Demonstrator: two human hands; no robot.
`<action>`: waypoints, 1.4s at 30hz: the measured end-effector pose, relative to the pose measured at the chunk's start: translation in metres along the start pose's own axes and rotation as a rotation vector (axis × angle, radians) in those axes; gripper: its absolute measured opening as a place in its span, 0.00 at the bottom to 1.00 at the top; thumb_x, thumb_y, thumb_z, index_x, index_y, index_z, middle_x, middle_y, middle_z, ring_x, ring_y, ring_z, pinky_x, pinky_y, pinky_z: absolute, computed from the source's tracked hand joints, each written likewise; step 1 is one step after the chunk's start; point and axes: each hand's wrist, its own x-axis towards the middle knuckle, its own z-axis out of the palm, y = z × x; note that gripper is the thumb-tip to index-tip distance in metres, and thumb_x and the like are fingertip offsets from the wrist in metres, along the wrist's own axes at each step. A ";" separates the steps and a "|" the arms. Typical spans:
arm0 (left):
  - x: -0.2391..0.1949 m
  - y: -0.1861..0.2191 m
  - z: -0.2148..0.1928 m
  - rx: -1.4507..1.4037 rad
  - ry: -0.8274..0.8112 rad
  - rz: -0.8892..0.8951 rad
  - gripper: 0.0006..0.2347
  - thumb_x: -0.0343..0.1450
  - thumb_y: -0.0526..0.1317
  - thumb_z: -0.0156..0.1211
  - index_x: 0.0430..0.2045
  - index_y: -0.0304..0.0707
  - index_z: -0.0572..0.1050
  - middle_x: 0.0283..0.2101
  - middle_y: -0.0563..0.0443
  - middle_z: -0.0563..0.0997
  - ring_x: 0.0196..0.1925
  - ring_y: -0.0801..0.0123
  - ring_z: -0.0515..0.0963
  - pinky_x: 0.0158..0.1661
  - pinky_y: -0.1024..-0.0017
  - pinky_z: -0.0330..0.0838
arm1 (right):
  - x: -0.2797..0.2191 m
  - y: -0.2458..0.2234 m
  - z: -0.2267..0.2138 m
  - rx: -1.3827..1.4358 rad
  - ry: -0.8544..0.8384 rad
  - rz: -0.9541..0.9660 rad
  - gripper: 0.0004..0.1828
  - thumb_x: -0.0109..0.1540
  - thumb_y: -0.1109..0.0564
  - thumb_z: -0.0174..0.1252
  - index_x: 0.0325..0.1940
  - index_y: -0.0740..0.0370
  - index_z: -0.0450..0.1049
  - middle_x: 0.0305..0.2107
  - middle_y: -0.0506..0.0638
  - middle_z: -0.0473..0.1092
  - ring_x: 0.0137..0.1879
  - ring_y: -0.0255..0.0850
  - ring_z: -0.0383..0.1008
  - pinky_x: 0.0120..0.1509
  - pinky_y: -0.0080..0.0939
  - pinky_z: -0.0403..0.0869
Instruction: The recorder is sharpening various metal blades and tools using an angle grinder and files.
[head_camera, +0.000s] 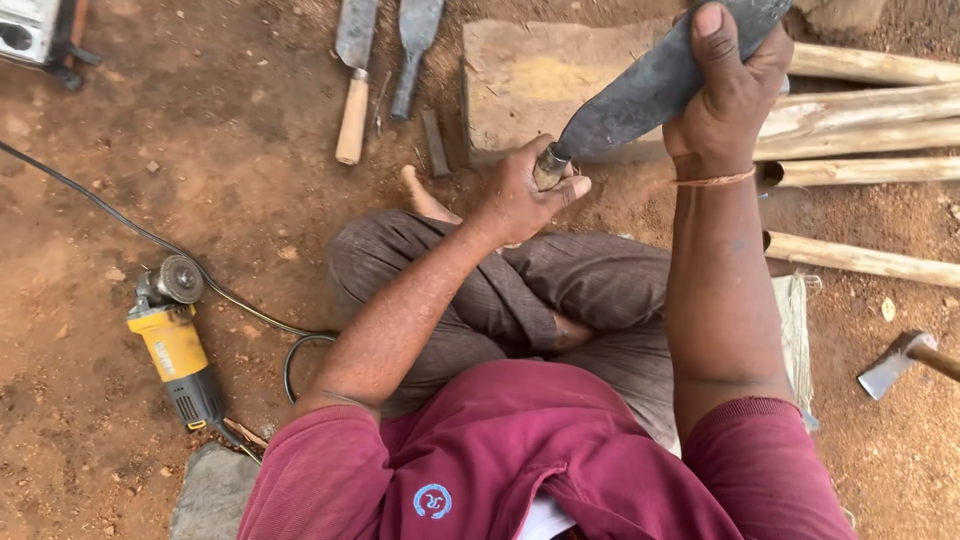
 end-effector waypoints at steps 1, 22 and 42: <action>0.005 0.016 -0.004 0.002 0.001 -0.002 0.14 0.75 0.48 0.70 0.40 0.40 0.73 0.34 0.52 0.81 0.33 0.79 0.82 0.32 0.75 0.82 | 0.005 0.004 -0.007 0.003 0.000 0.001 0.13 0.72 0.55 0.72 0.50 0.65 0.76 0.34 0.46 0.73 0.39 0.34 0.71 0.47 0.34 0.72; 0.017 0.070 0.022 -1.047 -0.151 -0.534 0.41 0.73 0.46 0.58 0.73 0.52 0.30 0.42 0.32 0.79 0.38 0.55 0.86 0.36 0.60 0.88 | -0.020 0.093 -0.063 0.164 0.311 1.011 0.13 0.62 0.56 0.53 0.44 0.68 0.72 0.34 0.59 0.75 0.39 0.51 0.77 0.48 0.50 0.81; 0.067 0.150 -0.048 0.455 -0.242 0.253 0.22 0.76 0.60 0.57 0.48 0.39 0.76 0.29 0.50 0.81 0.25 0.72 0.81 0.28 0.71 0.79 | -0.112 -0.059 -0.059 -0.451 0.111 0.277 0.04 0.75 0.69 0.58 0.48 0.65 0.75 0.42 0.55 0.77 0.47 0.40 0.83 0.51 0.37 0.87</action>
